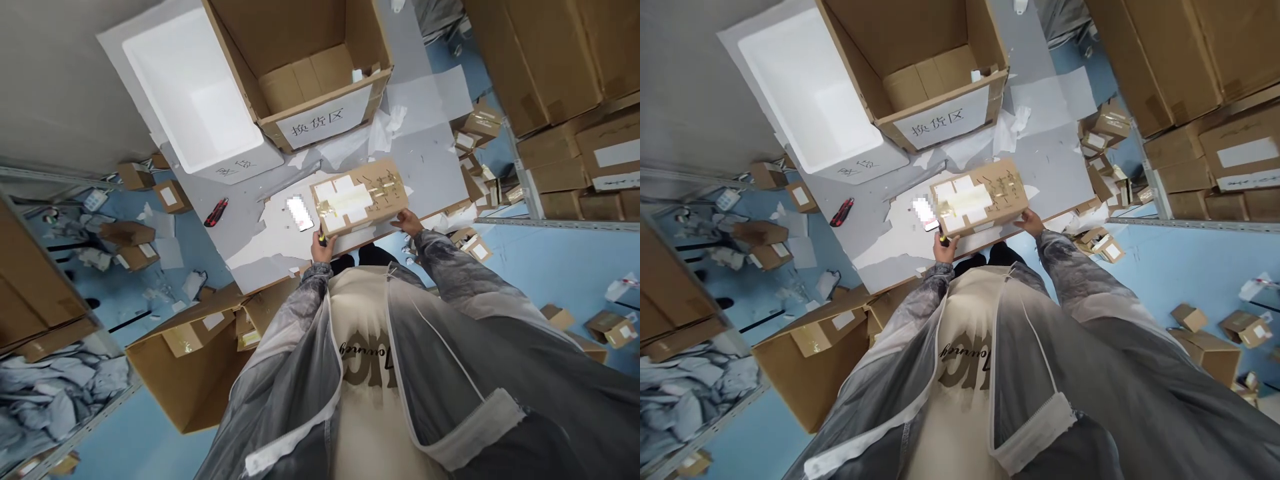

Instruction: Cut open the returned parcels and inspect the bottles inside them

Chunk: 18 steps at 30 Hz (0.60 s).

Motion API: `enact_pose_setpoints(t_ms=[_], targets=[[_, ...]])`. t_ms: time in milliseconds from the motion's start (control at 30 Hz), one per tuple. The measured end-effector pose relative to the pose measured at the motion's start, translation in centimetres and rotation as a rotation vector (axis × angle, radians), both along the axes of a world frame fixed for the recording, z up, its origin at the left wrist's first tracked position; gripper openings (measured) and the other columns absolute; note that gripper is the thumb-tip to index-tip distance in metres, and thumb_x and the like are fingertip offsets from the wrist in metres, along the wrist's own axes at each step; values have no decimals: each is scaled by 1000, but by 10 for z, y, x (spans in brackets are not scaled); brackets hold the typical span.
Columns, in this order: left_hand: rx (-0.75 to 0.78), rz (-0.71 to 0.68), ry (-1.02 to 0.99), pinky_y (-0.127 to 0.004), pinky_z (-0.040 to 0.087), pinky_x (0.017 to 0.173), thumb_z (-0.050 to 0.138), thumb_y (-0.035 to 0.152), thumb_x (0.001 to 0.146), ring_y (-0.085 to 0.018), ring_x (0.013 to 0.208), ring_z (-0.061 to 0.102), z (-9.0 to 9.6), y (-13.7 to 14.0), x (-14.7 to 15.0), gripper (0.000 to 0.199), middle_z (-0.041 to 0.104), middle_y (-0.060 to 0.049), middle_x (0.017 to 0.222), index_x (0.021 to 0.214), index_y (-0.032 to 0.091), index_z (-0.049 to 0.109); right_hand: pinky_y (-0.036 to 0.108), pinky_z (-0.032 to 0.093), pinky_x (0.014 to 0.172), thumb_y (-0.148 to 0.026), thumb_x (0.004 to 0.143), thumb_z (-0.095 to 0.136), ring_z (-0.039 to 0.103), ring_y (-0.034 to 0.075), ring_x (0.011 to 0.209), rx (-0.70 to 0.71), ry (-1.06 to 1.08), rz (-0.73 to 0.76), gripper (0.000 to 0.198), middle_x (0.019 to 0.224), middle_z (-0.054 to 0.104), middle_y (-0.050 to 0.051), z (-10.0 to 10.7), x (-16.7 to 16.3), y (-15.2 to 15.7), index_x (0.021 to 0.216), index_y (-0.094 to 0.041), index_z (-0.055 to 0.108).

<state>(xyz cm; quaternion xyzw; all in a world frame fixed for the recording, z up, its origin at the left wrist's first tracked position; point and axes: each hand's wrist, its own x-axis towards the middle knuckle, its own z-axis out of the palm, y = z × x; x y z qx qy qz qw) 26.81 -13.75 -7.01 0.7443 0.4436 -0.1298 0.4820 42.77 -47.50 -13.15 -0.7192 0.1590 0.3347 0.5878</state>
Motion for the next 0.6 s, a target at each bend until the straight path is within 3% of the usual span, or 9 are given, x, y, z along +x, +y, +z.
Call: enact_pose_setpoints(t_ms=[67, 133, 267, 400, 500, 600], targets=[[-21, 14, 42, -28, 63, 84, 100, 43, 99, -21, 84, 76, 0, -6, -8, 38, 64, 8, 78, 111, 30, 67, 71, 60, 143, -56, 68, 94, 78, 48, 152, -25, 47, -43, 55, 123, 95, 8, -3, -6, -3, 116, -31, 86], [-66, 31, 63, -30, 65, 81, 101, 42, 96, -21, 78, 75, 1, -5, -11, 38, 68, 7, 80, 109, 29, 68, 69, 61, 143, -60, 76, 82, 77, 48, 156, 9, 47, -81, 51, 130, 95, 7, -2, -4, -2, 118, -31, 88], [-106, 122, 46, -31, 61, 64, 99, 48, 98, -17, 59, 66, 21, 17, -22, 38, 74, 4, 84, 114, 27, 72, 62, 55, 152, -82, 93, 65, 66, 41, 177, 94, -41, -139, 80, 162, 89, 3, 9, 8, 3, 152, -33, 89], [-4, 197, -40, -27, 52, 59, 80, 46, 116, -17, 53, 58, 54, 40, -19, 26, 60, 8, 70, 125, 30, 62, 57, 56, 152, -97, 91, 78, 64, 43, 180, 60, -99, -68, 101, 173, 82, 2, 16, 13, 11, 169, -33, 84], [-132, -2, -124, -28, 56, 63, 77, 45, 120, -19, 57, 62, 66, 32, 22, 23, 62, 6, 72, 126, 30, 61, 57, 60, 150, -94, 81, 98, 74, 45, 169, 56, -101, -61, 112, 171, 83, 6, 12, 9, 19, 173, -32, 82], [-188, -351, -148, -36, 67, 78, 84, 50, 118, -26, 75, 79, 62, 3, 87, 27, 79, -4, 93, 129, 27, 73, 59, 61, 149, -96, 82, 98, 78, 46, 164, 77, -89, -73, 117, 167, 85, 8, 8, 3, 25, 176, -30, 79]])
